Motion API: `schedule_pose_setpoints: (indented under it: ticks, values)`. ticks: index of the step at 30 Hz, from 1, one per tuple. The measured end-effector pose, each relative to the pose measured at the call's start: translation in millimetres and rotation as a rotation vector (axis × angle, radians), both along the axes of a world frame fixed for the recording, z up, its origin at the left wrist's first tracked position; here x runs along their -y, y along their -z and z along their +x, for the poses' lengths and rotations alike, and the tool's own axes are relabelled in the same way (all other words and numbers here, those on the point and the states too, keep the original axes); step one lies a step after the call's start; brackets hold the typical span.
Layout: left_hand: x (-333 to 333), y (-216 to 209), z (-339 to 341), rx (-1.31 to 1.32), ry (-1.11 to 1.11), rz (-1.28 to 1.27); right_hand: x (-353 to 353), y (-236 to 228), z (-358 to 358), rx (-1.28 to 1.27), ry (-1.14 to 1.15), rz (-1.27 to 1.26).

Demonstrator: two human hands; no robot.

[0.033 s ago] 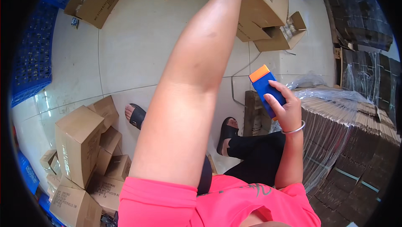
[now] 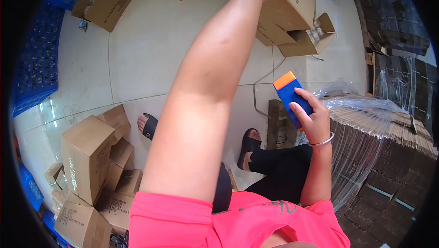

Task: Packing small containers into cardboard boxes and sealing them with a tape dispenser.

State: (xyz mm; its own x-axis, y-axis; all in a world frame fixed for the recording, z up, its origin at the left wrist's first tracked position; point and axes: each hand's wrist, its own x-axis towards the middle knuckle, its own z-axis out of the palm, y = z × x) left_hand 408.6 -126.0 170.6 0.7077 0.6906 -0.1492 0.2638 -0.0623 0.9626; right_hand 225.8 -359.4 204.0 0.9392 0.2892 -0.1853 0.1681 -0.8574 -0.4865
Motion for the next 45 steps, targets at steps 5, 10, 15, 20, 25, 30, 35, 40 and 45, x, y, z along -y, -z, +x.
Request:
schedule_pose_setpoints:
  ticks: [5, 10, 15, 20, 25, 30, 35, 40, 45]
  values:
    - [-2, -4, -52, 0.301, 0.144, 0.199, 6, 0, 2, -0.023, 0.047, 0.084]
    - [-38, -68, -166, 0.514, 0.432, 0.568, 21, -5, 10, 0.034, 0.112, 0.121]
    - [-64, -20, -241, 0.235, 0.693, 1.012, 17, 6, 22, 0.018, 0.079, 0.091]
    - [-92, 79, -296, 0.126, 0.861, 1.117, -8, 23, 17, -0.058, 0.027, 0.035]
    - [-95, 70, -345, 0.099, 0.91, 1.175, -27, 43, 20, -0.071, -0.055, 0.02]
    - [-93, 63, -335, 0.203, 0.833, 1.144, -46, 63, 20, -0.11, -0.083, -0.104]
    - [-91, 69, -360, 0.292, 0.837, 1.071, -48, 83, 22, -0.193, -0.199, -0.576]
    - [-120, 136, -409, 0.172, 0.891, 0.855, -45, 123, 8, -0.459, -0.392, -0.593]
    - [-119, 138, -416, 0.204, 0.734, 0.641, -36, 179, -22, -0.756, -0.427, -0.321]
